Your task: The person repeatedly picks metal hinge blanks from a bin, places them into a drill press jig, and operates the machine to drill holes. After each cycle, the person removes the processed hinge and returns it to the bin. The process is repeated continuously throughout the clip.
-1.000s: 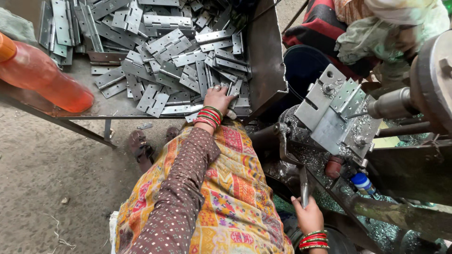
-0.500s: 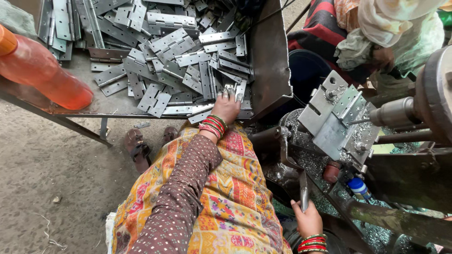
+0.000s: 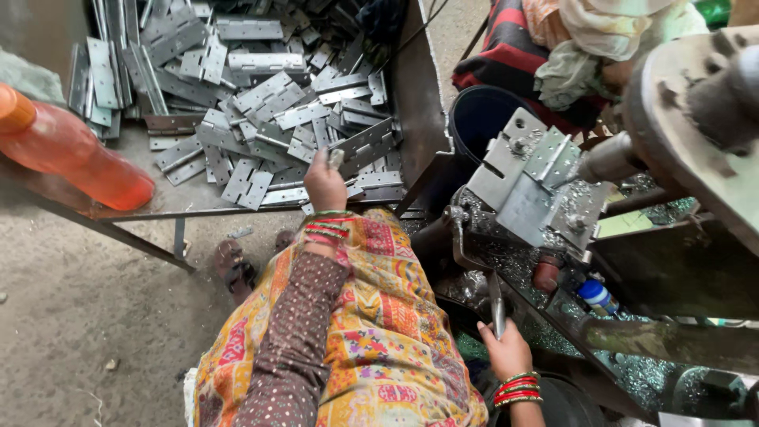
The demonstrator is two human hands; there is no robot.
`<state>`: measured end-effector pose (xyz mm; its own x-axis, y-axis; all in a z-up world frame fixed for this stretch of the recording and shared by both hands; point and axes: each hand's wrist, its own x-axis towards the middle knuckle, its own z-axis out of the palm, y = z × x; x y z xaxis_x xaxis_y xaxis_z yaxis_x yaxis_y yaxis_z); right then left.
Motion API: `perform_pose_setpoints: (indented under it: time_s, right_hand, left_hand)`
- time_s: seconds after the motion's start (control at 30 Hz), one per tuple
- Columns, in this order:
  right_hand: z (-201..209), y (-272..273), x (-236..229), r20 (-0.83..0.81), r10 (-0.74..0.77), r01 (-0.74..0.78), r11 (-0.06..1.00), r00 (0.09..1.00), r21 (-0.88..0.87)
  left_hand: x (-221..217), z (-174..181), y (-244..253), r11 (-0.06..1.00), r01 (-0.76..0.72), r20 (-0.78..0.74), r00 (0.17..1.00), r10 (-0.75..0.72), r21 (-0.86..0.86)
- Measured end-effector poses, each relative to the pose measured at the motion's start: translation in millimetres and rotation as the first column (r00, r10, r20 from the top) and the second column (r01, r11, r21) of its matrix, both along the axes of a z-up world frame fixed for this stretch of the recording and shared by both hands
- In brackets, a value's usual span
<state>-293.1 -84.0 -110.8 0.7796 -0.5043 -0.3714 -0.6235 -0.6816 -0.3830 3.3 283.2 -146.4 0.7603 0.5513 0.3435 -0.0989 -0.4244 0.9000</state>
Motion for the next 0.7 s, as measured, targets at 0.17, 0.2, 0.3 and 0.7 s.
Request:
perform_pose_setpoints:
  time_s: [0.17, 0.2, 0.3, 0.7]
  right_hand:
    - [-4, 2, 1, 0.007, 0.008, -0.008, 1.0, 1.0, -0.015]
    - [-5, 2, 0, 0.028, 0.018, -0.017, 0.999, 0.999, -0.027]
    - [-11, 2, -1, 0.114, 0.04, -0.037, 0.999, 0.993, -0.023]
    - [-11, 7, -6, 0.154, 0.05, -0.055, 0.998, 0.987, 0.029]
  left_hand:
    - [-36, 76, -13, 0.994, 0.096, 0.106, 0.99, -0.091, -0.042]
    - [-45, 92, -20, 0.991, 0.134, 0.159, 0.978, -0.137, 0.03]
    - [-72, 134, -47, 0.897, 0.236, 0.206, 0.922, -0.329, 0.375]
    - [-123, 148, -212, 0.294, 0.367, -0.01, 0.64, -0.768, 0.883]
